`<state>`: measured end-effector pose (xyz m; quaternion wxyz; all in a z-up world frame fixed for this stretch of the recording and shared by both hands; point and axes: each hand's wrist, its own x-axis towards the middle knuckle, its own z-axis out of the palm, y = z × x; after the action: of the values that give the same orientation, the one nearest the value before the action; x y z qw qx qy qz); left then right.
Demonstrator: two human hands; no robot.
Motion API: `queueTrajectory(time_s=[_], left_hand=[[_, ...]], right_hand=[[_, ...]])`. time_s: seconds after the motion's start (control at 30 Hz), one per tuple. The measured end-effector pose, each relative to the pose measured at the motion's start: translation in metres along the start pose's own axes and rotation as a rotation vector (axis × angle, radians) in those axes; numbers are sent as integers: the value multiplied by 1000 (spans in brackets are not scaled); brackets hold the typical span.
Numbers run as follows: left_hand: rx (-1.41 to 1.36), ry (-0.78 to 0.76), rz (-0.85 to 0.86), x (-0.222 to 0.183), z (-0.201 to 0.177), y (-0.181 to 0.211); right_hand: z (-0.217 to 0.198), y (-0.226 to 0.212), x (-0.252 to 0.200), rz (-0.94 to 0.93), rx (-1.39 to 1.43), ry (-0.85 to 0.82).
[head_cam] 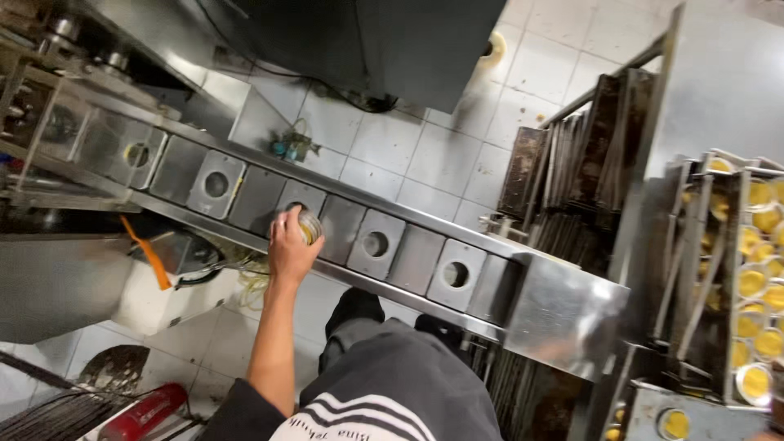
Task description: The person places small tart tins onto a moving conveyor belt by hand, then transfers filled tarts from a large tray onto the conveyor belt and stacks empty tins together.
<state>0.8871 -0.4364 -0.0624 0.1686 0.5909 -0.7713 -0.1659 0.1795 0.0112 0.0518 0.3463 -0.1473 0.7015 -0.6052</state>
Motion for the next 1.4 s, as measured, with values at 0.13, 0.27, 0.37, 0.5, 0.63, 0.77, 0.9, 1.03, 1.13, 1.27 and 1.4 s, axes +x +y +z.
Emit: queueTrajectory(time_s=[0.13, 0.27, 0.37, 0.5, 0.63, 0.77, 0.9, 1.03, 1.13, 1.27, 1.4], left_hand=[[135, -148, -21, 49, 0, -61], [117, -371, -96, 78, -22, -83], [56, -348, -69, 91, -23, -96], [-186, -166, -255, 95, -59, -87], [-201, -214, -228, 92, -58, -75], [-243, -383, -38, 77, -20, -32], [-68, -376, 229, 61, 22, -35], [34, -453, 76, 63, 19, -47], [-42, -349, 28, 68, 17, -72], [-123, -248, 0, 72, 5, -86], [-174, -142, -81, 72, 1, -103]], right_hand=[[156, 14, -71, -88, 425, -65], [304, 24, -101, 38, 628, -207], [369, 39, -111, 139, 532, -235], [411, 55, -127, 202, 672, -279], [431, 55, -139, 219, 702, -246], [430, 75, -137, 266, 673, -198], [422, 98, -137, 211, 533, -230], [416, 106, -150, 221, 462, -204], [415, 114, -152, 235, 482, -204], [418, 124, -156, 236, 486, -201], [423, 121, -164, 242, 477, -153]])
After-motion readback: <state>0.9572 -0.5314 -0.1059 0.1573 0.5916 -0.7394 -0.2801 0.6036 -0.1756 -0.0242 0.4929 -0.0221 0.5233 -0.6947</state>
